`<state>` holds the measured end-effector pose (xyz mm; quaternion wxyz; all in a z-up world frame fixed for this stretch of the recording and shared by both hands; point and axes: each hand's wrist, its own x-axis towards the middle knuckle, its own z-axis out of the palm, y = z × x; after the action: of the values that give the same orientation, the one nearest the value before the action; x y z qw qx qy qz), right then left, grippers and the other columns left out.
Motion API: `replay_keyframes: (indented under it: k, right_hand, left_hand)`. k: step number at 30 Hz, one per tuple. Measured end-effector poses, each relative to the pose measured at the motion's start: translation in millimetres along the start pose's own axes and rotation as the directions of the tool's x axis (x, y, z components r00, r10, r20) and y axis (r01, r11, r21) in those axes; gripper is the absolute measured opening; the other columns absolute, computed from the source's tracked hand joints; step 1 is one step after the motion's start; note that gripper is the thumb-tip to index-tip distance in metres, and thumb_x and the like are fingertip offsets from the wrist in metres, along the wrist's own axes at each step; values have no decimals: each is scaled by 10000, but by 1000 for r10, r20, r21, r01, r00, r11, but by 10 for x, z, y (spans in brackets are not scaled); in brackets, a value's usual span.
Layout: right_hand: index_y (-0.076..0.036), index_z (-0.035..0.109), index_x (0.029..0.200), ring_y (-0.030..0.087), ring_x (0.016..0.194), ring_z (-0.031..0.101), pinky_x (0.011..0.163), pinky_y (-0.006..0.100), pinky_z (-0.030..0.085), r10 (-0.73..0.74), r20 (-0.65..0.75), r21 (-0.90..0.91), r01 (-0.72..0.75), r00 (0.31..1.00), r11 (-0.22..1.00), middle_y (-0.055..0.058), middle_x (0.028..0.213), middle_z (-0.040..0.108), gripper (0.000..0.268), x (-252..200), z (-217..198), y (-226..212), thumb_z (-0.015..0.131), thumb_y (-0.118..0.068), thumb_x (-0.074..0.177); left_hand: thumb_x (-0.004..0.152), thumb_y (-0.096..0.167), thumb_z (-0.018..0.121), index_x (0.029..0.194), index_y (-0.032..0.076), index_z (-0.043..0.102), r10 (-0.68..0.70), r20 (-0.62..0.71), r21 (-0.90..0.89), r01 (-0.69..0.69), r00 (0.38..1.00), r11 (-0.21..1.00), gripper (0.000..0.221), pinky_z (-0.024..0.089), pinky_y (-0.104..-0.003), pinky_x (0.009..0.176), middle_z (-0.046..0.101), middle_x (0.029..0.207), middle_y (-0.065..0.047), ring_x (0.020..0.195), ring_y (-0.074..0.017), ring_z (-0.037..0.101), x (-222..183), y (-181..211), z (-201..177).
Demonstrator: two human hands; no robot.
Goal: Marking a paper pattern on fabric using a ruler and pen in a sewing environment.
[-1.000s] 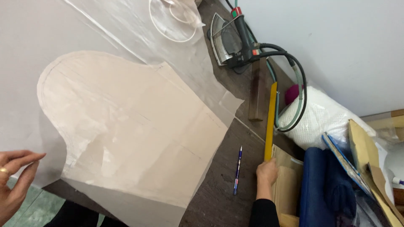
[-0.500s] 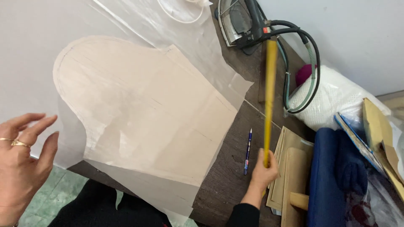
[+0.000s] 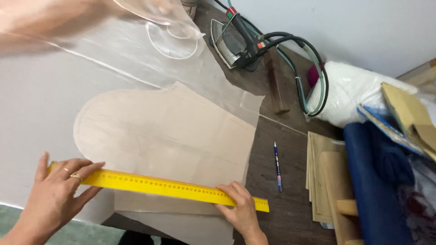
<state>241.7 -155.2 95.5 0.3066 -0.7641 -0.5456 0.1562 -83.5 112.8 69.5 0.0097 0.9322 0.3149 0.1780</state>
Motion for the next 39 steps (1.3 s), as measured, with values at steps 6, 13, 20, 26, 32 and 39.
replay_keyframes:
  k: [6, 13, 20, 26, 32, 39]
  right_hand:
    - [-102, 679, 1108, 203, 797, 586, 623, 319, 435, 77, 46, 27, -79, 996, 997, 35, 846, 608, 367, -141, 93, -161, 789, -221, 778]
    - [-91, 626, 1157, 231, 857, 554, 715, 357, 455, -5, 172, 3, 4, 985, 1000, 60, 928, 586, 445, -42, 45, -282, 780, -115, 740]
    - [-119, 641, 1200, 202, 797, 560, 682, 332, 442, 62, 67, 89, -68, 996, 994, 34, 888, 603, 440, -155, -195, -177, 770, -264, 806]
    - [-68, 645, 1210, 192, 970, 650, 809, 285, 550, 484, -391, 360, -354, 783, 863, 67, 1038, 656, 433, -502, -280, 79, 743, -130, 793]
    - [-19, 642, 1218, 177, 1017, 652, 863, 293, 528, 814, -577, 660, -546, 71, 516, 85, 1113, 678, 495, -664, -215, 284, 707, -285, 806]
    - [-103, 618, 1286, 309, 1102, 590, 880, 471, 494, 821, -566, 482, -839, -78, 252, 116, 1212, 627, 562, -973, 29, 866, 699, -400, 816]
  left_hand:
    - [638, 569, 696, 1139, 438, 585, -10, 402, 19, 3, 916, 1000, 529, 444, -527, 1086, 648, 1003, 198, 887, -50, 687, 19, -240, 107]
    - [713, 652, 673, 1095, 456, 566, 67, 739, -128, 42, 671, 991, 443, 624, -241, 724, 640, 943, 195, 719, -87, 731, -38, -247, 412]
    - [597, 517, 757, 1230, 383, 573, 291, 174, -278, -236, 941, 931, 673, 436, -450, 869, 596, 1041, 33, 939, -173, 591, 467, -17, 264]
    - [924, 18, 697, 1402, -92, 518, -14, -161, -549, -78, 987, 832, 522, 359, -510, 1164, 452, 1395, -302, 1328, -427, 460, 976, 324, -281]
    - [1008, 61, 623, 1293, -41, 641, -152, 147, -579, 209, 977, 788, 303, 433, -455, 963, 542, 1245, -251, 1081, -341, 563, 1351, -224, 435]
    - [890, 174, 642, 1152, 60, 709, -174, 489, -508, 441, 855, 740, 293, 520, -361, 865, 613, 1137, -129, 949, -254, 648, 1926, 123, 886]
